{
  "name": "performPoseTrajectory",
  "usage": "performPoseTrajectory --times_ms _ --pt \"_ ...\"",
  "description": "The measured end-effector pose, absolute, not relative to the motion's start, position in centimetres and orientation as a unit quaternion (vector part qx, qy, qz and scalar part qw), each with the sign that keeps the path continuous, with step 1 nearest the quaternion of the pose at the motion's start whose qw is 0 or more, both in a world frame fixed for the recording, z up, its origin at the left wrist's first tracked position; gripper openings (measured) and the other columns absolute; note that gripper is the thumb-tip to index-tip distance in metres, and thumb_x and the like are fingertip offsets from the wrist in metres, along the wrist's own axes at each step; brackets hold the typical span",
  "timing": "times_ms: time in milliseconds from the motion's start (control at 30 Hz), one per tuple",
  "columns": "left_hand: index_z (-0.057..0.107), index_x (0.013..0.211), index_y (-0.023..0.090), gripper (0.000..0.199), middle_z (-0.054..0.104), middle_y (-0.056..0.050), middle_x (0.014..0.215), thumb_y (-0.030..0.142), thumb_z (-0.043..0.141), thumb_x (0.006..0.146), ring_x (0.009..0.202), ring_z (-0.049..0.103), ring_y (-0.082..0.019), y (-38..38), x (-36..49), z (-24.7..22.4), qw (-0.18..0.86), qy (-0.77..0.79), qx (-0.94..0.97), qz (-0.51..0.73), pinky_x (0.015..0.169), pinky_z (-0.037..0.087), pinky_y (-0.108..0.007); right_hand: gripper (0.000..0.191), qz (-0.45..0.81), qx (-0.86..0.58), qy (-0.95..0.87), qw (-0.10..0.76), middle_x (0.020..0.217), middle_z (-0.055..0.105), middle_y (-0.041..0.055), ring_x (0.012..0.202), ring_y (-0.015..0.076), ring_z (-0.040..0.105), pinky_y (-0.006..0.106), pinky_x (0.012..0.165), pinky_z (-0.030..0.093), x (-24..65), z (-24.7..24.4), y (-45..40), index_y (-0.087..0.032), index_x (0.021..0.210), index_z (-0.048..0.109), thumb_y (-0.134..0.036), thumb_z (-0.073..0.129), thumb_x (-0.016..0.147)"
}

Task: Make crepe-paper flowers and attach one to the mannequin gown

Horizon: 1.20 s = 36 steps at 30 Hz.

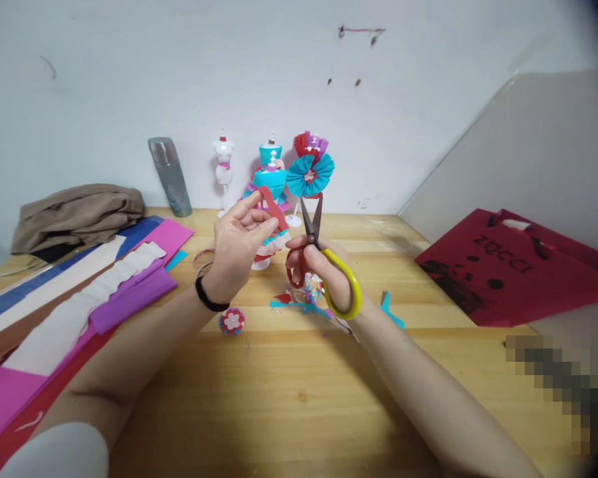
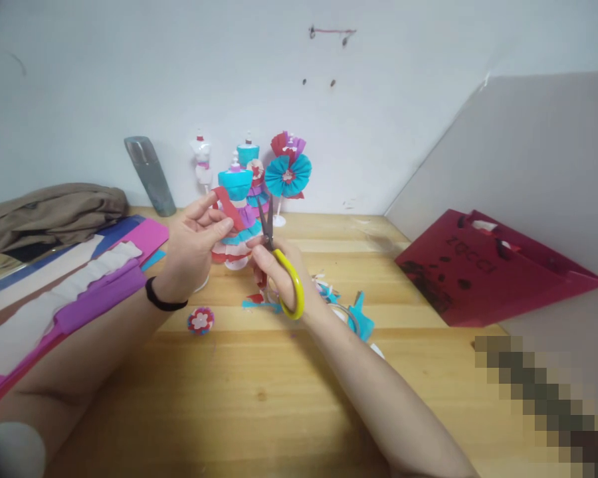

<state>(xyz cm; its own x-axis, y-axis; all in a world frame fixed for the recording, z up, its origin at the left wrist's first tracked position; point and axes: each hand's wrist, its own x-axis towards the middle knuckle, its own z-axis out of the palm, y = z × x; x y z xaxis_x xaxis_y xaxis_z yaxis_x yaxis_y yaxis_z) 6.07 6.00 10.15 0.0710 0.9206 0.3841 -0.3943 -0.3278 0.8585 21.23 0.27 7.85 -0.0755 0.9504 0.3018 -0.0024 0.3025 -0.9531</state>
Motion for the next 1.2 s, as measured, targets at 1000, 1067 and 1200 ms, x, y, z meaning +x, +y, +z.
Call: performPoseTrajectory --times_ms 1000,1067,1200 --pt "0.063 0.12 0.011 0.056 0.068 0.002 0.071 0.016 0.077 0.066 0.063 0.066 -0.012 5.7 6.1 10.5 0.52 0.301 0.509 0.617 0.065 0.057 -0.027 0.038 0.273 -0.498 -0.726 0.388 0.064 0.054 -0.0015 0.058 0.0152 0.052 0.027 0.057 0.04 21.3 8.0 -0.1 -0.017 0.108 0.063 -0.049 0.05 0.092" --pt "0.062 0.12 0.011 0.056 0.068 0.002 0.07 0.015 0.076 0.066 0.063 0.067 -0.013 5.6 6.1 10.6 0.522 0.301 0.506 0.617 0.064 0.058 -0.027 0.039 0.258 -0.507 -0.728 0.383 0.061 0.053 -0.0015 0.057 0.0157 0.051 0.028 0.057 0.04 21.3 8.1 -0.1 -0.017 0.105 0.064 -0.051 0.05 0.092" --pt "0.062 0.12 0.012 0.056 0.068 0.003 0.067 0.013 0.076 0.065 0.063 0.069 -0.014 5.7 6.2 10.5 0.529 0.313 0.497 0.613 0.062 0.058 -0.027 0.04 0.221 -0.526 -0.732 0.372 0.065 0.058 0.0014 0.059 0.0175 0.055 0.029 0.058 0.04 21.0 8.2 -0.1 -0.018 0.103 0.065 -0.053 0.048 0.091"
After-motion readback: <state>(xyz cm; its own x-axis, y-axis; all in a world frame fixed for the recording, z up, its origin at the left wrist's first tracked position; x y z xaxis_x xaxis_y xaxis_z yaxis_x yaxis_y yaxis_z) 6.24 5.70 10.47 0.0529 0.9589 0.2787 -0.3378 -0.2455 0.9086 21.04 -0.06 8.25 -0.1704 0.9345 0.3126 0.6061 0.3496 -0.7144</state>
